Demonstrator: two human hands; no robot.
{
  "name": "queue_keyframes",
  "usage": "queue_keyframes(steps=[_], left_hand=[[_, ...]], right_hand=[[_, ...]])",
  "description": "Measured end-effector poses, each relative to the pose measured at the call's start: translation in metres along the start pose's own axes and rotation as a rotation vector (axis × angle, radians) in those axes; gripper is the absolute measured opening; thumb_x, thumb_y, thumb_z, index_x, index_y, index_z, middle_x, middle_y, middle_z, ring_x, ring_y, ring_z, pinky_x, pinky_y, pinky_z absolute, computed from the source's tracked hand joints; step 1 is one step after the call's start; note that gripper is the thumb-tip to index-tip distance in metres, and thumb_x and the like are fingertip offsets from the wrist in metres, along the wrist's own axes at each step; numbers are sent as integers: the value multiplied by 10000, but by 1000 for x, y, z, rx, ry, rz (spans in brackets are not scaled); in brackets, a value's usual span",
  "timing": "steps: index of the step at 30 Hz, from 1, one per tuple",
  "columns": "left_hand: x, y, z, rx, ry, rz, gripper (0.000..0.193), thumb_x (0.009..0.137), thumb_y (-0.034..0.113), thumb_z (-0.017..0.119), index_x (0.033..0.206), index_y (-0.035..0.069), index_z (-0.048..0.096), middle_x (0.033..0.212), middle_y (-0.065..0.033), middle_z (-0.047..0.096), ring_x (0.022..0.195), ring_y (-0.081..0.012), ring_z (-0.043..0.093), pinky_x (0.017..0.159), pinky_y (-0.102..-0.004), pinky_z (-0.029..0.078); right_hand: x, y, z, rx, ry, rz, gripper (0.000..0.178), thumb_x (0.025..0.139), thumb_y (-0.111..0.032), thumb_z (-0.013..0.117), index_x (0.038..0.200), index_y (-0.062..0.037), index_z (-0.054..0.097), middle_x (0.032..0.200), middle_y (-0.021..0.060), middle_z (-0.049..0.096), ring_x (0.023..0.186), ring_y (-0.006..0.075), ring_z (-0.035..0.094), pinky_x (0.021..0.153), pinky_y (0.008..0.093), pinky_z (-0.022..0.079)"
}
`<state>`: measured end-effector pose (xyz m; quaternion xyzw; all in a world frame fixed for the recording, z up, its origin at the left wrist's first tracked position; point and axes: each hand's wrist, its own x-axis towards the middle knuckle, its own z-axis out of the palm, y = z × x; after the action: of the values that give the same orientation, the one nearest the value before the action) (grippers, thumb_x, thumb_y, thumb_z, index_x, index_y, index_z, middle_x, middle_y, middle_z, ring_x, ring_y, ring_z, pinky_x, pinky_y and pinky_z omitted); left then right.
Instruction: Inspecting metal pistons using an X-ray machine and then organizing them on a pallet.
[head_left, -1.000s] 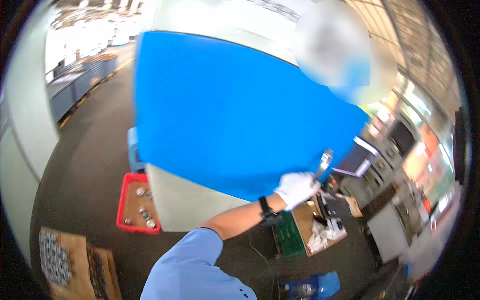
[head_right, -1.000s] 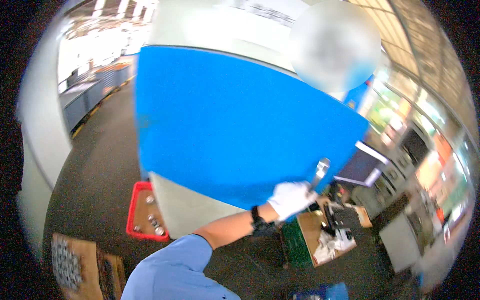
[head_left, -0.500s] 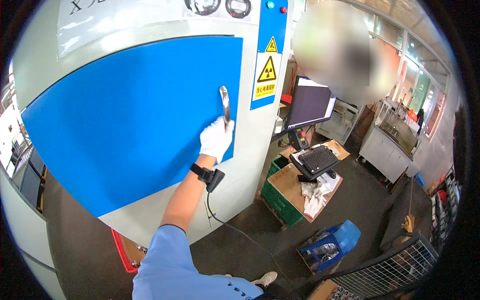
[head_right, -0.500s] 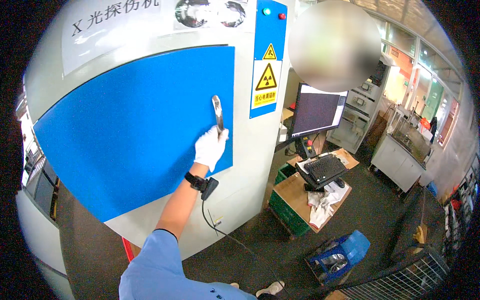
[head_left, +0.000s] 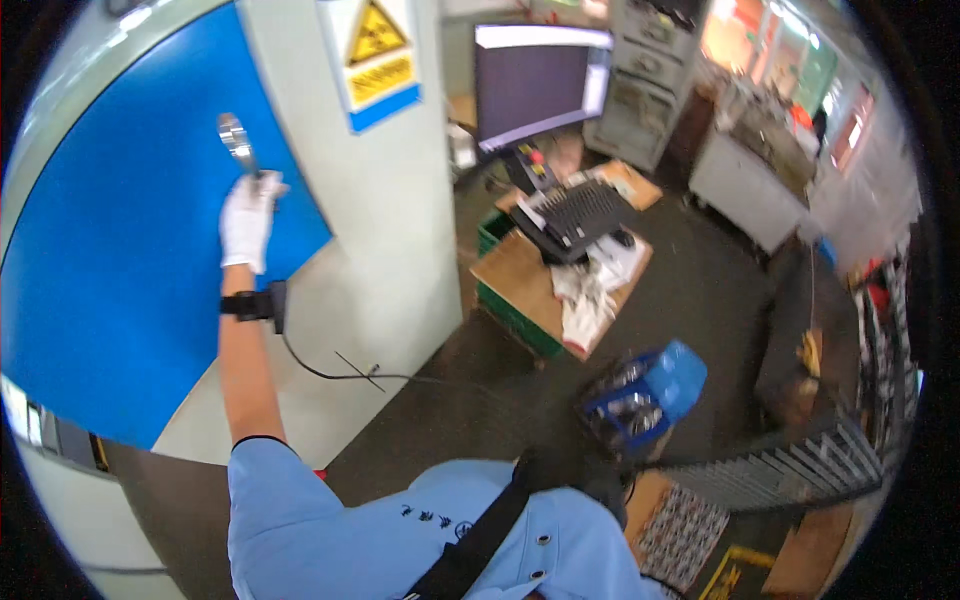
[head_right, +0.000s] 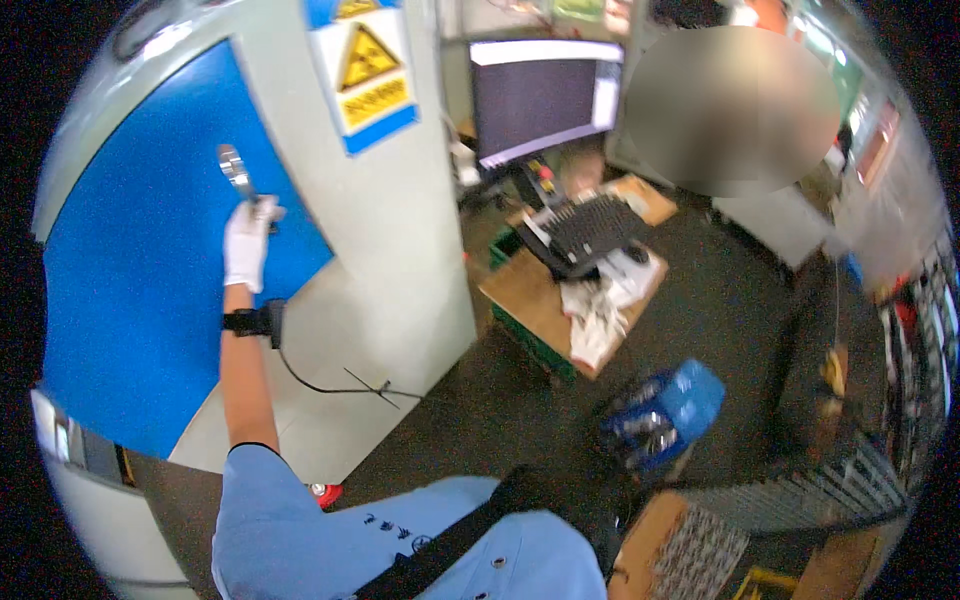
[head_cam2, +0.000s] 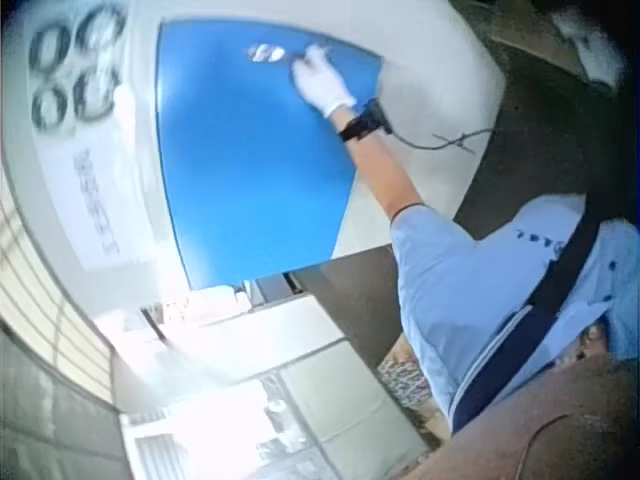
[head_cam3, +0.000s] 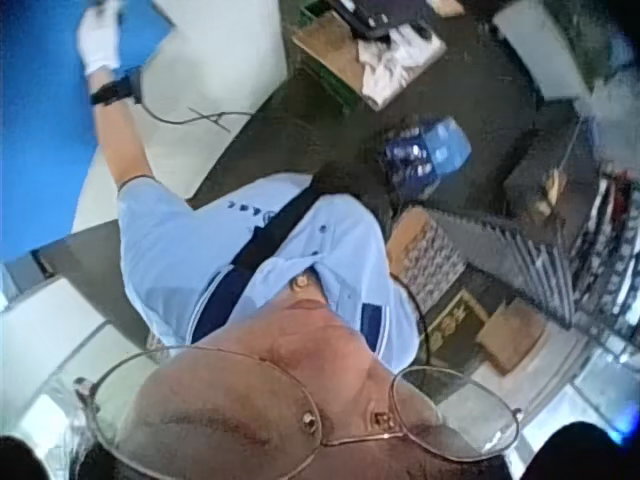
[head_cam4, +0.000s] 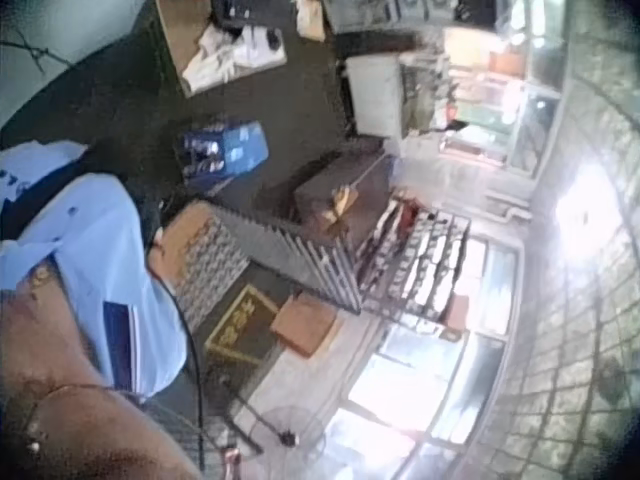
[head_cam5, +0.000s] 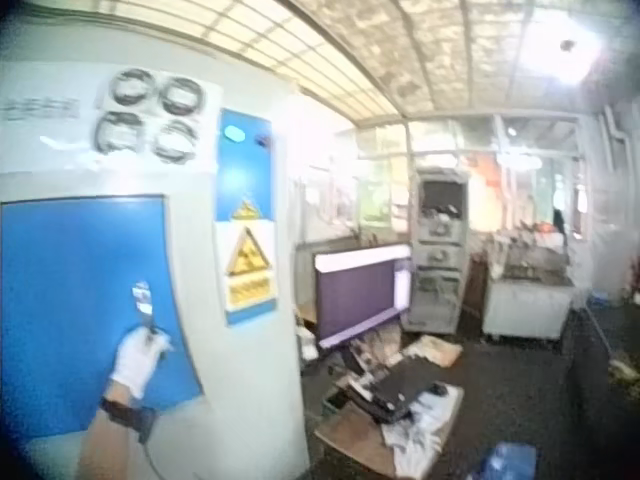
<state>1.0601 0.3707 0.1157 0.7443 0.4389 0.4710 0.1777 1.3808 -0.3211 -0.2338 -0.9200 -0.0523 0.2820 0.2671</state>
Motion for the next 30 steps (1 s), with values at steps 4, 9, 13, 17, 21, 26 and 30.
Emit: queue_keyframes(steps=[4, 9, 13, 17, 21, 26, 30], left_hand=[[-3, 7, 12, -215, 77, -54, 410, 1004, 386, 591, 1120, 2, 674, 1067, -124, 733, 895, -176, 652, 809, -325, 501], [-9, 17, 25, -45, 208, -40, 414, 995, 345, 615, 1090, -57, 637, 1101, -147, 704, 967, -207, 619, 903, -339, 473], [-80, 54, 96, 408, 513, 45, 469, 899, 165, 751, 1259, -72, 564, 1206, -210, 640, 1095, -305, 616, 1018, -408, 469], [-218, 121, 178, -211, -405, 6, 444, 797, -10, 742, 1220, 45, 621, 1128, -85, 619, 1018, -175, 593, 909, -347, 497], [-268, 202, 250, -566, -1333, 299, 524, 772, 20, 777, 1273, 91, 638, 818, -96, 658, 707, -183, 648, 625, -302, 516], [-253, 220, 339, -793, -1321, 720, 621, 662, -9, 689, 1275, 80, 638, 817, -111, 607, 697, -324, 599, 612, -421, 480], [-239, 227, 387, -869, -1268, 765, 492, 631, -39, 650, 1117, 32, 683, 847, -127, 633, 777, -337, 638, 664, -435, 513]], right_hand=[[8, 44, -31, 86, 63, 164, 302, 980, -253, 581, 1113, 0, 677, 1040, 199, 707, 920, 256, 648, 847, 375, 513], [26, 82, -55, 194, 103, 305, 304, 982, -249, 576, 1114, 6, 674, 1034, 200, 707, 911, 251, 648, 842, 373, 513], [24, 96, -51, 252, 81, 402, 305, 983, -247, 573, 1115, 10, 672, 1030, 202, 707, 905, 246, 647, 839, 371, 512], [34, 82, -42, 279, 25, 446, 306, 984, -244, 569, 1115, 14, 670, 1025, 203, 707, 898, 241, 646, 835, 369, 512], [63, 66, -51, 285, 21, 441, 307, 986, -241, 566, 1116, 18, 667, 1020, 204, 707, 891, 237, 645, 832, 367, 511], [113, 26, -97, 259, 79, 413, 309, 987, -238, 562, 1117, 23, 664, 1015, 205, 707, 883, 231, 645, 828, 364, 511], [137, -18, -118, 276, 83, 374, 310, 989, -235, 558, 1117, 27, 662, 1010, 207, 707, 876, 226, 644, 824, 362, 510]])
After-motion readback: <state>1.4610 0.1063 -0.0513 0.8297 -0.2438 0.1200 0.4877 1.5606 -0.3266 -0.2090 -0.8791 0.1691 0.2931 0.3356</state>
